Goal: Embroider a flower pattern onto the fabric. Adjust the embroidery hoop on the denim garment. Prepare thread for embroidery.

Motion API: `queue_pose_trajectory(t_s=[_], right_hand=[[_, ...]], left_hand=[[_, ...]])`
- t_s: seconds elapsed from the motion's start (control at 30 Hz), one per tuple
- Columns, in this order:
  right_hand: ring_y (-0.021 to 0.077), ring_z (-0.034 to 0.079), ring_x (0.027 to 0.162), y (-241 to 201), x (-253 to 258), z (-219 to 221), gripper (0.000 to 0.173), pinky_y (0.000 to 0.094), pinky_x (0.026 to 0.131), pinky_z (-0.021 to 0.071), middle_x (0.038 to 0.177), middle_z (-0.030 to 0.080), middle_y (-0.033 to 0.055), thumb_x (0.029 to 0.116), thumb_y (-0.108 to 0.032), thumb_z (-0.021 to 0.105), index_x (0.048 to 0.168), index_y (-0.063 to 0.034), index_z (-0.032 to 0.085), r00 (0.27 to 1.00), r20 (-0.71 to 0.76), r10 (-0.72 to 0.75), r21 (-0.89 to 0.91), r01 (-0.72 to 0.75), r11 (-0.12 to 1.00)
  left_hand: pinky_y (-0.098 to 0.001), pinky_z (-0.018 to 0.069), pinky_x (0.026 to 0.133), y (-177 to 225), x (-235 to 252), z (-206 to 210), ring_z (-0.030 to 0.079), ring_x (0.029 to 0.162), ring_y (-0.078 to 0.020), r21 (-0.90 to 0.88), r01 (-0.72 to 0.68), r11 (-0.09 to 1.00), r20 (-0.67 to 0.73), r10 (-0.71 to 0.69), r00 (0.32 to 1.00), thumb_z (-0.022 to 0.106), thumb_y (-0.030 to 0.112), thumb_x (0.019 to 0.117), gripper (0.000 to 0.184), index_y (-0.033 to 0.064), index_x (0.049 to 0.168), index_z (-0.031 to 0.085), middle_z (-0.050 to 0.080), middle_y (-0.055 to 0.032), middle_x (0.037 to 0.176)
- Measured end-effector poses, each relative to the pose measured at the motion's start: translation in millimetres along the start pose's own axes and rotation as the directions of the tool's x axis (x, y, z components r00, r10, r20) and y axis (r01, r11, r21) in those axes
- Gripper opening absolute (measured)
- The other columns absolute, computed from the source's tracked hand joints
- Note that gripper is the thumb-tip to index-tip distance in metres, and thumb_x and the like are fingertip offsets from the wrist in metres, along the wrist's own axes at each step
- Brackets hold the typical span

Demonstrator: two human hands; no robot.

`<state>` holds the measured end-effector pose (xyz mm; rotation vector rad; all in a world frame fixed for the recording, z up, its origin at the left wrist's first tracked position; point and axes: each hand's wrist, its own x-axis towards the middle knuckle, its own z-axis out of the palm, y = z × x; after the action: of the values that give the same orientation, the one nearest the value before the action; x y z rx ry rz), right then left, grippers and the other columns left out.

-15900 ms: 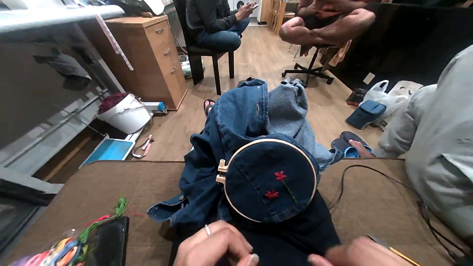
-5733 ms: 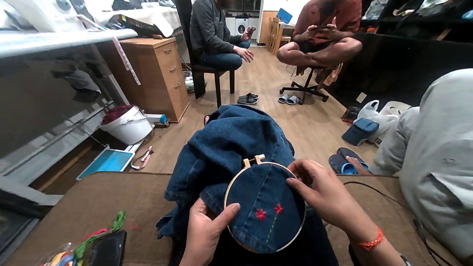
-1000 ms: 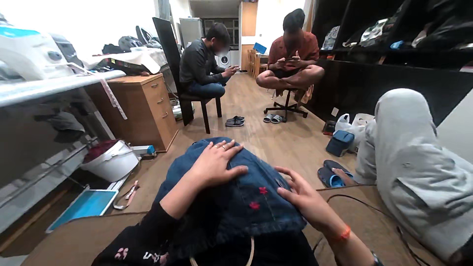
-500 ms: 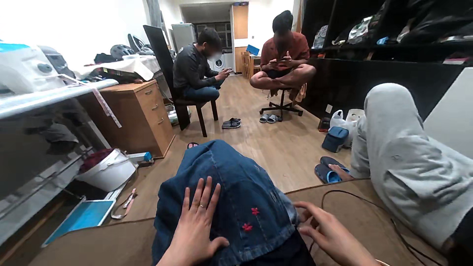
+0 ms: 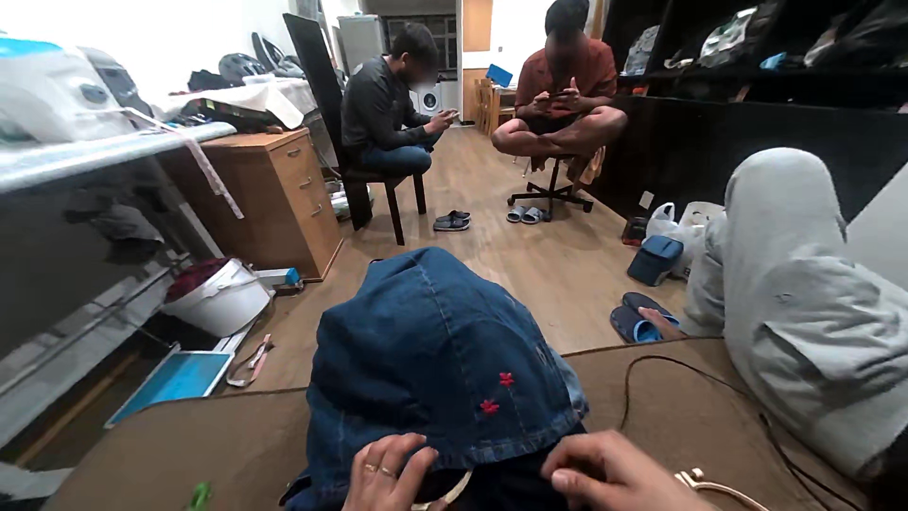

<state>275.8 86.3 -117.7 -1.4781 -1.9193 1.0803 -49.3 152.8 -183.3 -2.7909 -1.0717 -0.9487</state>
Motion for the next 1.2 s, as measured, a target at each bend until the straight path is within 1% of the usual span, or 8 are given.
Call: queue_pose_trajectory(t_s=[0.1, 0.2, 0.43, 0.53, 0.63, 0.8, 0.97, 1.2], right_hand=[[0.0242, 0.069, 0.066, -7, 14, 40, 0.036, 0.0438, 0.062, 0.0584, 0.087, 0.072, 0.0153, 0.1047, -0.023, 0.057, 0.129, 0.0021, 0.065, 0.991, 0.125, 0.045, 0.115, -0.059, 0.992], [0.0174, 0.062, 0.055, -15, 25, 67, 0.043, 0.0365, 0.053, 0.0558, 0.079, 0.067, 0.0094, 0.1048, -0.027, 0.056, 0.133, 0.0053, 0.056, 0.983, 0.128, 0.130, 0.282, -0.162, 0.946], [0.0045, 0.055, 0.044, -24, 40, 102, 0.011, 0.0215, 0.041, 0.0458, 0.065, 0.068, -0.0010, 0.1000, -0.012, 0.063, 0.099, -0.0009, 0.066, 0.942, -0.137, 0.308, 0.650, -0.149, 0.745], [0.0059, 0.061, 0.049, -25, 41, 107, 0.008, 0.0228, 0.045, 0.0506, 0.067, 0.069, 0.0000, 0.0950, -0.008, 0.068, 0.090, -0.0019, 0.068, 0.918, -0.272, 0.290, 0.664, -0.040, 0.747], [0.0086, 0.069, 0.057, -23, 38, 111, 0.005, 0.0254, 0.052, 0.0588, 0.072, 0.074, 0.0008, 0.0954, 0.002, 0.062, 0.095, -0.0010, 0.066, 0.870, -0.455, 0.188, 0.643, 0.174, 0.746], [0.0100, 0.072, 0.060, -13, 30, 101, 0.025, 0.0281, 0.057, 0.0625, 0.074, 0.075, 0.0000, 0.0952, 0.011, 0.045, 0.096, -0.0043, 0.065, 0.831, -0.527, 0.179, 0.678, 0.284, 0.678], [0.0122, 0.072, 0.058, -12, 28, 98, 0.027, 0.0263, 0.056, 0.0617, 0.072, 0.075, 0.0032, 0.1011, 0.008, 0.037, 0.099, -0.0058, 0.060, 0.835, -0.475, 0.279, 0.802, 0.280, 0.528], [0.0128, 0.072, 0.058, -15, 28, 99, 0.028, 0.0258, 0.054, 0.0615, 0.074, 0.076, 0.0045, 0.1040, 0.006, 0.031, 0.103, -0.0059, 0.057, 0.806, -0.482, 0.343, 0.839, 0.313, 0.446]], left_hand=[[-0.0484, 0.0488, 0.097, 2, 13, 7, 0.064, 0.113, -0.0303, 0.024, -0.002, 1.000, 0.001, 0.002, 1.000, 0.073, 0.051, 0.0892, 0.046, 0.0149, 0.117, 0.070, 0.070, -0.0097, 0.118], [-0.0474, 0.0535, 0.094, 2, 22, 12, 0.067, 0.111, -0.0296, 0.042, -0.008, 0.999, -0.024, 0.009, 1.000, 0.069, 0.048, 0.0923, 0.041, 0.0133, 0.114, 0.072, 0.072, -0.0087, 0.116], [-0.0456, 0.0524, 0.095, -7, 29, 22, 0.065, 0.111, -0.0275, 0.076, -0.114, 0.991, -0.059, 0.118, 0.991, 0.082, 0.023, 0.0707, 0.051, 0.0207, 0.120, 0.068, 0.069, -0.0051, 0.118], [-0.0329, 0.0560, 0.089, -6, 33, 22, 0.069, 0.100, -0.0185, 0.053, -0.160, 0.986, -0.211, 0.168, 0.963, 0.067, 0.019, 0.0860, 0.022, 0.0178, 0.108, 0.070, 0.073, -0.0029, 0.104], [-0.0234, 0.0532, 0.090, 4, 33, 8, 0.068, 0.096, -0.0134, -0.084, -0.195, 0.977, -0.317, 0.160, 0.935, 0.062, 0.016, 0.0976, 0.015, 0.0156, 0.108, 0.073, 0.073, -0.0027, 0.096], [-0.0241, 0.0497, 0.090, 18, 29, -6, 0.065, 0.092, -0.0144, -0.066, -0.268, 0.961, -0.307, 0.236, 0.922, 0.062, 0.014, 0.0996, 0.020, 0.0182, 0.114, 0.075, 0.071, -0.0010, 0.090], [-0.0286, 0.0490, 0.077, 16, 26, 6, 0.063, 0.081, -0.0173, 0.046, -0.236, 0.971, -0.247, 0.240, 0.939, 0.064, 0.016, 0.0961, 0.020, 0.0216, 0.108, 0.079, 0.069, 0.0002, 0.080], [-0.0274, 0.0477, 0.077, 16, 20, 1, 0.062, 0.081, -0.0160, 0.024, -0.175, 0.984, -0.284, 0.174, 0.943, 0.064, 0.021, 0.0962, 0.019, 0.0242, 0.107, 0.079, 0.065, 0.0003, 0.076]])
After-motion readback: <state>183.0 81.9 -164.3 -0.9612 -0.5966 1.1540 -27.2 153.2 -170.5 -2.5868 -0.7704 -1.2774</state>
